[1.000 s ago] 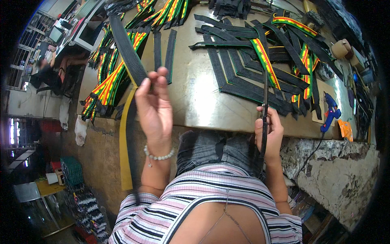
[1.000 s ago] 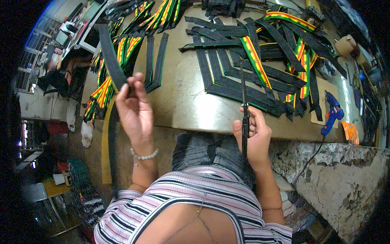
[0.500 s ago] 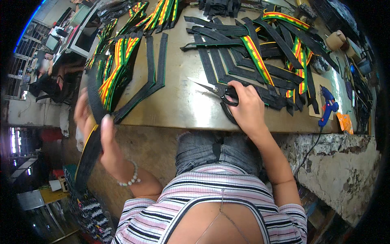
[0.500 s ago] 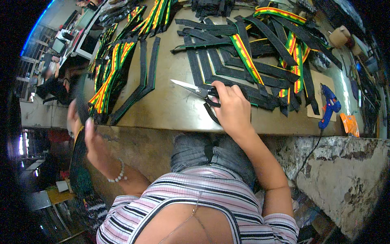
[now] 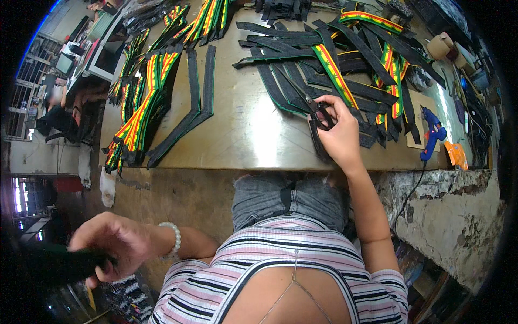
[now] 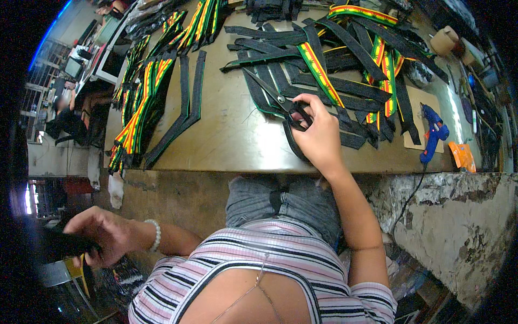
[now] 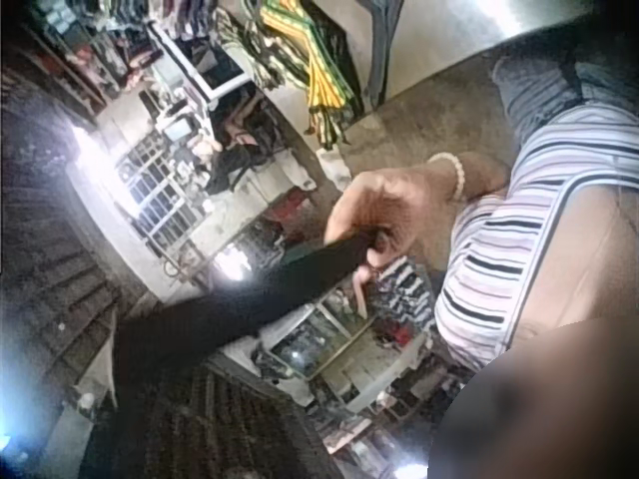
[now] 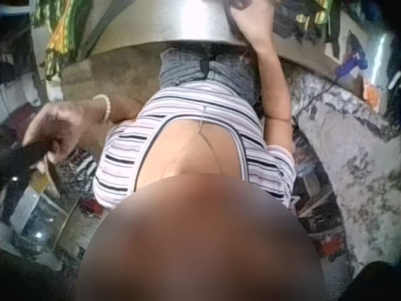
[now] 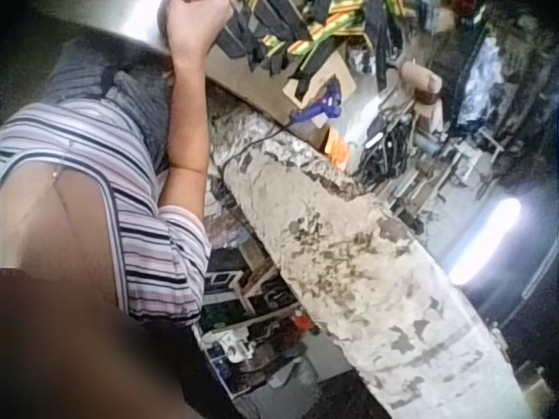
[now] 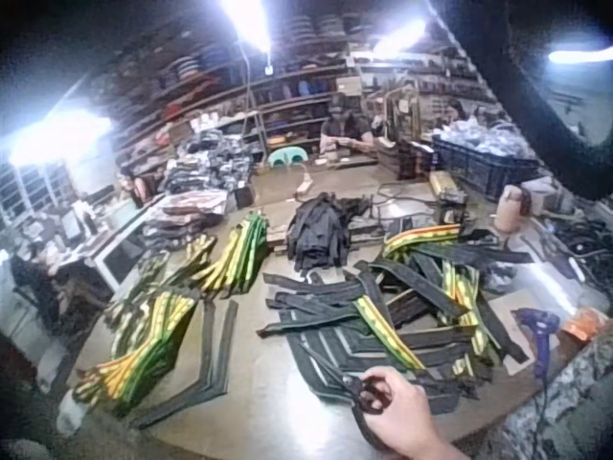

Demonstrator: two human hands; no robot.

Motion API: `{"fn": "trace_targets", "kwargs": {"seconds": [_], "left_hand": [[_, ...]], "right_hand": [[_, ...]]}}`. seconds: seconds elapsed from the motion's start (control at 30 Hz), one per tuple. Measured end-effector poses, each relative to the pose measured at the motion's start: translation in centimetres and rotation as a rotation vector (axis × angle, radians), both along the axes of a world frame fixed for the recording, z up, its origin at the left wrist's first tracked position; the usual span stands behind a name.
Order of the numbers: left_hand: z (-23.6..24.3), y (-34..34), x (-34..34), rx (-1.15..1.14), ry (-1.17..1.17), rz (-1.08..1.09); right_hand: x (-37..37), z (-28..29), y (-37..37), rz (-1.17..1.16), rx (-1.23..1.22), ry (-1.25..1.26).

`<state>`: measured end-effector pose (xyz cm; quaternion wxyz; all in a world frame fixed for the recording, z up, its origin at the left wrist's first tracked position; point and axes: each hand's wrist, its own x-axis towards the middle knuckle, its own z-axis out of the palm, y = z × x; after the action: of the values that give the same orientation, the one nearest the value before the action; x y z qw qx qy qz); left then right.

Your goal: The person repeatedly picks up patterned fabric strips and cuts them into shorter pieces using scissors. They place the cut pieces on the table and continue cutting additional strips throughout the clip.

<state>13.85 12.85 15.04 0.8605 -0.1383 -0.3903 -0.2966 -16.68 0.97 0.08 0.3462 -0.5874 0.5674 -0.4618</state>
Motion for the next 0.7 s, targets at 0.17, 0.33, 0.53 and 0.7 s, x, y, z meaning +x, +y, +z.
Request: {"fn": "trace_targets", "kwargs": {"seconds": [0.17,0.33,0.53,0.7], "left_hand": [[-0.8,-1.3,-0.7,0.444,0.147,-0.48],[-7.0,-5.8,-5.8,1.288,-0.604,-0.238],[-14.3,-11.7,-9.6,1.436,-1.11,-0.091],[-14.5,-12.3,-9.5,1.415,-1.232,-0.047]], "right_hand": [[-0.1,-0.1,0.1,0.027,0.013,-0.07],[-0.2,-0.5,0.1,0.042,0.036,-0.032],[0.2,0.1,1.0,-0.022,-0.049,-0.113],[-1.4,1.8,5.1,0.389,0.138,-0.576]]}}
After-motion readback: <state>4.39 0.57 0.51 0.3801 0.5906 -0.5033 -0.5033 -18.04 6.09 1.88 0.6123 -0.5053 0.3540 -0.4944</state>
